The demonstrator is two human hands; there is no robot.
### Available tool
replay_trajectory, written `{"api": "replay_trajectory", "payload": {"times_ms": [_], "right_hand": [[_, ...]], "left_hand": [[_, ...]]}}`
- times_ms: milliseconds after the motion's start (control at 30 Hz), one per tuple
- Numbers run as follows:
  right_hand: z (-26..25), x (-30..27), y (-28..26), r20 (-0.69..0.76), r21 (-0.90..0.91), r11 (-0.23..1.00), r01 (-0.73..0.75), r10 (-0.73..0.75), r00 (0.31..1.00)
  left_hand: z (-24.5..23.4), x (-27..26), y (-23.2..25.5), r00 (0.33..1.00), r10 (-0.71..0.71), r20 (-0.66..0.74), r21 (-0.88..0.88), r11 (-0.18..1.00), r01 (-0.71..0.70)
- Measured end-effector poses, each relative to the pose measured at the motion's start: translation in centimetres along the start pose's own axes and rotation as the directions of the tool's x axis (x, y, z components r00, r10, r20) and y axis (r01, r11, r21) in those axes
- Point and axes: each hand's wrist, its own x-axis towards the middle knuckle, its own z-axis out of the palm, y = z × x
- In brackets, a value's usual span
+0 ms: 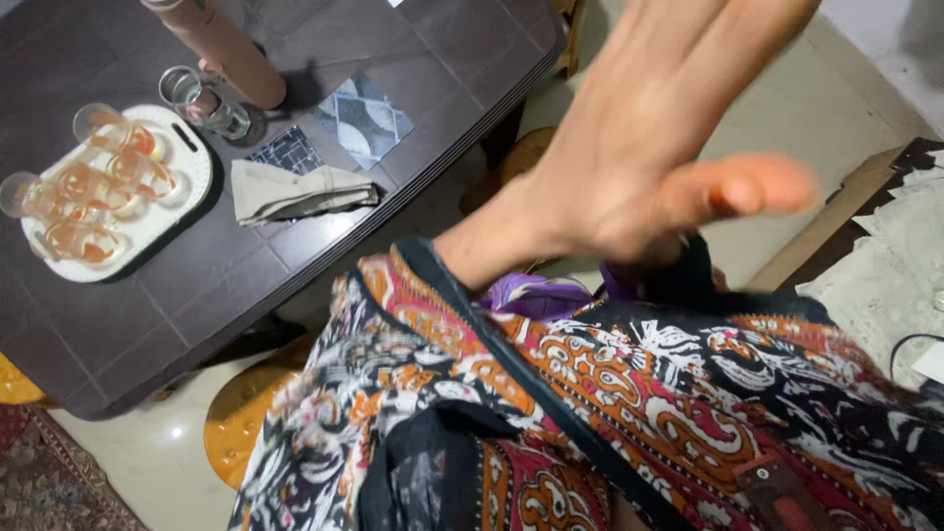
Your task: The person wipes a dark tiled tabletop with a cloth, then moves a thermos, metal cups, and a glass to clear the surface. They continue wiping the table and a white tray, then place several small glasses on the table and wipe the tray again.
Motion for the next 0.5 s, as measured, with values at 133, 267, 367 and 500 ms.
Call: {"api": "replay_trajectory", "payload": {"times_ms": [133,267,367,500], "right_hand": [[-0.4,-1.0,-0.4,0.061,0.015,0.995,-0.101,0.1,0.993],[-1.4,-3.8,0.4,0.084,0.036,0.984,-0.177,0.173,0.981],[-2.0,-5.3,1.0,0.102,0.051,0.976,-0.212,0.206,0.973],[-3.3,-7.4,1.5,0.087,0.058,0.966,-0.253,0.247,0.965]], "left_hand": [[2.0,-6.2,3.7,0.994,-0.113,-0.011,-0.255,0.961,0.106],[3.0,-10.8,4.8,0.958,-0.287,0.005,-0.412,0.872,0.263],[3.8,-11.8,4.0,0.934,-0.357,0.021,-0.406,0.85,0.334],[2.9,-13.9,2.9,0.968,-0.25,-0.032,-0.04,0.968,0.248]]}}
